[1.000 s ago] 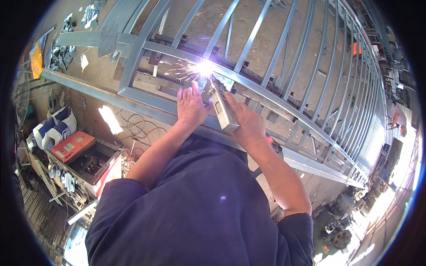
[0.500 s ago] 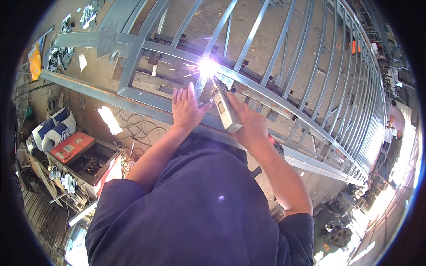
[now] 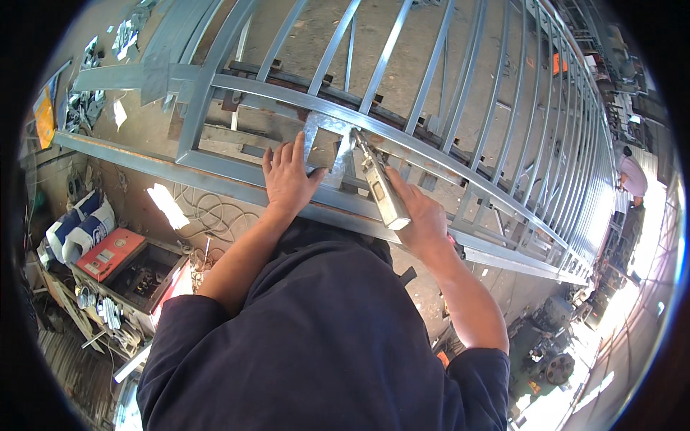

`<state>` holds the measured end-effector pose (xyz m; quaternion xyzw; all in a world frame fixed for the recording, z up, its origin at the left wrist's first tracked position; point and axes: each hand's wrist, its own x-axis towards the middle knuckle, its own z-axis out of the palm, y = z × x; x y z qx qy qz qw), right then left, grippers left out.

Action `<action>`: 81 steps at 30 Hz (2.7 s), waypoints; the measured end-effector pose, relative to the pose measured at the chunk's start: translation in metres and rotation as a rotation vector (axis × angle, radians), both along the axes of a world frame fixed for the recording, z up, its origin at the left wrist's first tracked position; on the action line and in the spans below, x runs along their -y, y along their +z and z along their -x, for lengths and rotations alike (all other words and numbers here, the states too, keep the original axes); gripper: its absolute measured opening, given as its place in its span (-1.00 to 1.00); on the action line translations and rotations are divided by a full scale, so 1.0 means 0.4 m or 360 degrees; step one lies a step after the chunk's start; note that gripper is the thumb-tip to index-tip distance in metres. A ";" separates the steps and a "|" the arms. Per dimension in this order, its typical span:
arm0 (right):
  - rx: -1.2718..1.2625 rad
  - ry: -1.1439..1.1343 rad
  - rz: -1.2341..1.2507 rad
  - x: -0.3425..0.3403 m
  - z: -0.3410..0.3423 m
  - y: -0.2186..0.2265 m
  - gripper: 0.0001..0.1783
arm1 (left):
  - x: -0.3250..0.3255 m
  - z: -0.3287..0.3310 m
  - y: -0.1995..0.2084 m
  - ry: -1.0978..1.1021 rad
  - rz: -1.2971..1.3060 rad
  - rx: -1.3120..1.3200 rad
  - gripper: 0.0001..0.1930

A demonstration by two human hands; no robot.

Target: The person welds multiple joints on a large metal frame structure using a handheld welding torch. They move along the frame, applying welds at various intersections while holding the frame with the other hand.

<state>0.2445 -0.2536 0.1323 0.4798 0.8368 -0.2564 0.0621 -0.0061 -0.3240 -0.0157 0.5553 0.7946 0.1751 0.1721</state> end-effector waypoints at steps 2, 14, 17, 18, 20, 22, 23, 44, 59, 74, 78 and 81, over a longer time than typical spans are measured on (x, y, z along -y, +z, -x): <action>0.0013 0.0040 -0.0053 0.002 -0.008 -0.017 0.04 | -0.001 0.000 0.000 -0.0007 0.0012 0.0008 0.03; 0.0124 -0.0008 -0.0080 0.019 0.001 -0.038 0.04 | -0.006 -0.001 0.000 0.0011 0.0046 -0.0001 0.07; 0.0125 -0.0018 -0.0089 0.020 -0.002 -0.045 0.06 | -0.006 -0.001 0.000 0.0026 0.0042 -0.0002 0.07; 0.0127 -0.0020 -0.0087 0.020 -0.002 -0.045 0.06 | -0.006 -0.001 -0.003 0.0031 0.0037 -0.0003 0.07; 0.0130 -0.0022 -0.0081 0.021 -0.003 -0.045 0.06 | -0.005 -0.001 -0.004 0.0037 0.0026 0.0001 0.06; 0.0182 -0.0018 -0.0074 0.019 -0.004 -0.045 0.07 | -0.006 -0.001 -0.005 0.0040 0.0013 0.0009 0.06; 0.0212 -0.0018 -0.0070 0.019 -0.006 -0.044 0.08 | -0.008 -0.004 -0.004 0.0038 0.0017 0.0014 0.05; 0.0108 -0.0033 -0.0060 0.017 -0.020 -0.033 0.13 | -0.001 0.004 -0.006 0.0034 -0.0062 0.0014 0.00; -0.0628 0.0021 0.0908 -0.093 -0.074 0.130 -0.11 | 0.241 0.200 -0.046 0.1722 -0.0177 0.0190 -0.15; -0.0454 -0.0288 0.2036 -0.265 0.046 -0.156 -0.38 | 0.058 0.152 -0.072 0.2779 -0.0866 0.1225 -0.25; -0.0397 -0.0323 0.2105 -0.278 0.057 -0.167 -0.60 | 0.034 0.144 -0.048 0.2831 -0.0903 0.1246 -0.27; -0.0431 -0.0297 0.2104 -0.278 0.053 -0.189 -0.56 | 0.038 0.148 -0.048 0.2869 -0.0837 0.1193 -0.29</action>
